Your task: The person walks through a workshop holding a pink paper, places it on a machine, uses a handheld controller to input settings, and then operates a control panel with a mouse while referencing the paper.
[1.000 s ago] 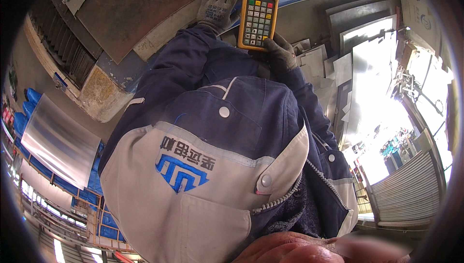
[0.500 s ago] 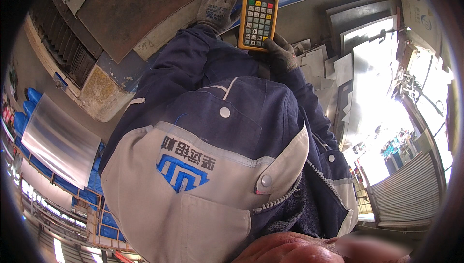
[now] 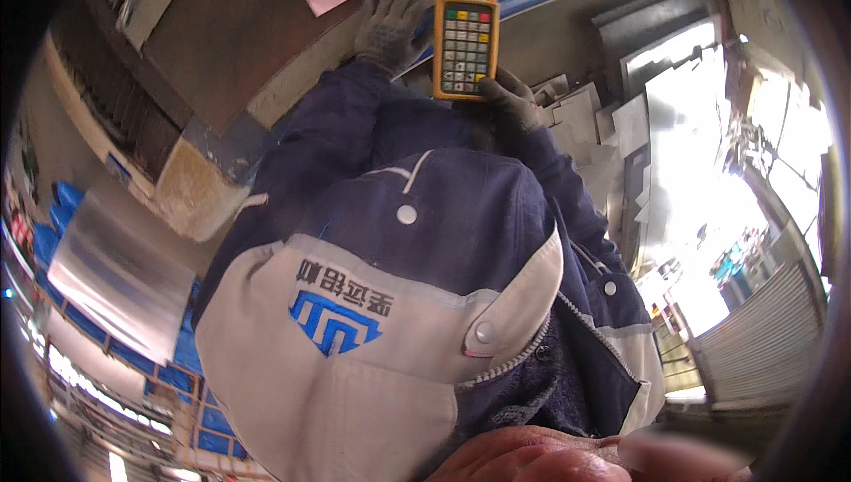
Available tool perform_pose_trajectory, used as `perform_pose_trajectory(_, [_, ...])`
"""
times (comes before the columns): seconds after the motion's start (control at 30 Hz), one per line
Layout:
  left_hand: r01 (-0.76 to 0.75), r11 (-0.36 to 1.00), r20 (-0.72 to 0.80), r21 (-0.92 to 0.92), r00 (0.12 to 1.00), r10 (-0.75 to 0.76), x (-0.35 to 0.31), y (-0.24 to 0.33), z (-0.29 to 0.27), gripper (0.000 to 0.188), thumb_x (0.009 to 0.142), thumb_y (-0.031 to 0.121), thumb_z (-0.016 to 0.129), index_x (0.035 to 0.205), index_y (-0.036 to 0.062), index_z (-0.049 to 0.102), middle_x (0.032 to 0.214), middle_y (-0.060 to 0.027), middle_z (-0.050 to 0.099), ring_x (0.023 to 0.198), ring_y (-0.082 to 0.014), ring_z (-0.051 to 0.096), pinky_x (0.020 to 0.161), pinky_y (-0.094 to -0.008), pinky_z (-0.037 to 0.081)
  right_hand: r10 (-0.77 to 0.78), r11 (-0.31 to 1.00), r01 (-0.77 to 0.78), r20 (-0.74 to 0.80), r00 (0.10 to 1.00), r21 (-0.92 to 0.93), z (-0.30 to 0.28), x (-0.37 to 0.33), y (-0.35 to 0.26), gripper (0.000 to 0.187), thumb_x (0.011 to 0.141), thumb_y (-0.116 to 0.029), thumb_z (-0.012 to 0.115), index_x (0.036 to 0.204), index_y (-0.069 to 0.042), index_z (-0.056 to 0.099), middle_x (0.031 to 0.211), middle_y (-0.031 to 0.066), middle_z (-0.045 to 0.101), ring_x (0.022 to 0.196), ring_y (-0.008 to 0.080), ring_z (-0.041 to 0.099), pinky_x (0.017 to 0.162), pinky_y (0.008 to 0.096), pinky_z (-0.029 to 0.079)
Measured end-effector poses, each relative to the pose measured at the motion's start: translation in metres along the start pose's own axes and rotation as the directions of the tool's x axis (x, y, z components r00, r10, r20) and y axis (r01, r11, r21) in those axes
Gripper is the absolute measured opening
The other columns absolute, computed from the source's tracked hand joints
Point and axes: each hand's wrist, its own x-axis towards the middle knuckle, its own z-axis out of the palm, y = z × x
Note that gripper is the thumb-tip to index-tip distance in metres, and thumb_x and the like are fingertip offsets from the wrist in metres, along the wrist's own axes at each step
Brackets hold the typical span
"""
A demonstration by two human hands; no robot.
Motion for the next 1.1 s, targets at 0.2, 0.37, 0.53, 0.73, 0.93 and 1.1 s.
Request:
perform_pose_trajectory(0.2, [-0.028, 0.962, -0.185, -0.273, 0.982, -0.024, 0.002, -0.002, -0.012, 0.053, 0.094, 0.029, 0.068, 0.141, 0.0068, 0.058, 0.143, -0.0174, 0.058, 0.143, -0.0401, 0.045, 0.12, -0.0571, 0.031, -0.061, 0.995, 0.059, -0.021, 0.998, -0.086, 0.005, -0.009, -0.02, 0.061, 0.097, -0.021, 0.07, 0.146, 0.008, 0.048, 0.126, 0.0204, 0.069, 0.106, 0.0296, 0.072, 0.092, 0.0401, 0.061])
perform_pose_trajectory(0.37, [0.114, 0.512, -0.119, -0.851, 0.909, -0.399, 0.003, 0.031, -0.048, 0.052, 0.101, 0.021, 0.061, 0.147, 0.0003, 0.051, 0.133, -0.0193, 0.065, 0.127, -0.0328, 0.062, 0.106, -0.0422, 0.051, -0.08, 0.984, 0.076, -0.019, 0.997, -0.161, 0.001, -0.007, -0.019, 0.061, 0.095, -0.021, 0.072, 0.144, 0.009, 0.051, 0.125, 0.0229, 0.069, 0.103, 0.0308, 0.073, 0.083, 0.0386, 0.063])
perform_pose_trajectory(0.53, [0.425, -0.302, 0.502, -0.854, 0.825, -0.258, 0.012, 0.071, -0.079, 0.052, 0.098, 0.019, 0.064, 0.143, -0.0037, 0.049, 0.123, -0.0191, 0.067, 0.11, -0.0253, 0.07, 0.093, -0.0349, 0.059, -0.129, 0.97, 0.114, -0.055, 0.99, -0.215, 0.0, 0.003, -0.011, 0.057, 0.091, -0.021, 0.07, 0.136, 0.01, 0.056, 0.119, 0.0241, 0.07, 0.099, 0.0308, 0.073, 0.08, 0.0405, 0.063])
perform_pose_trajectory(0.73, [0.504, -0.326, 0.563, -0.8, 0.818, -0.117, 0.008, 0.082, -0.076, 0.057, 0.092, 0.02, 0.069, 0.141, -0.0016, 0.048, 0.125, -0.0173, 0.066, 0.111, -0.0251, 0.07, 0.098, -0.0365, 0.059, -0.25, 0.812, 0.13, -0.137, 0.959, -0.569, -0.005, 0.008, -0.002, 0.051, 0.09, -0.023, 0.068, 0.128, 0.009, 0.06, 0.112, 0.0203, 0.07, 0.093, 0.026, 0.072, 0.075, 0.0374, 0.06])
perform_pose_trajectory(0.93, [0.486, -0.079, 0.491, -0.87, 0.843, -0.217, -0.012, 0.109, -0.07, 0.059, 0.088, 0.011, 0.069, 0.142, -0.0006, 0.047, 0.125, -0.0154, 0.066, 0.111, -0.0239, 0.069, 0.099, -0.0365, 0.058, -0.346, 0.817, 0.313, 0.022, 0.938, -0.484, -0.014, 0.0, 0.013, 0.044, 0.097, -0.029, 0.07, 0.125, 0.004, 0.062, 0.112, 0.0179, 0.071, 0.101, 0.0233, 0.067, 0.088, 0.0368, 0.055])
perform_pose_trajectory(1.1, [0.396, -0.042, 0.394, -0.917, 0.889, -0.233, -0.013, 0.112, -0.053, 0.063, 0.084, 0.005, 0.068, 0.143, 0.0002, 0.046, 0.124, -0.0132, 0.066, 0.112, -0.0228, 0.068, 0.1, -0.0369, 0.057, -0.256, 0.924, 0.228, -0.054, 0.965, -0.308, -0.02, 0.002, 0.026, 0.039, 0.094, -0.015, 0.062, 0.123, 0.01, 0.061, 0.112, 0.0175, 0.071, 0.099, 0.0264, 0.071, 0.086, 0.0381, 0.058])
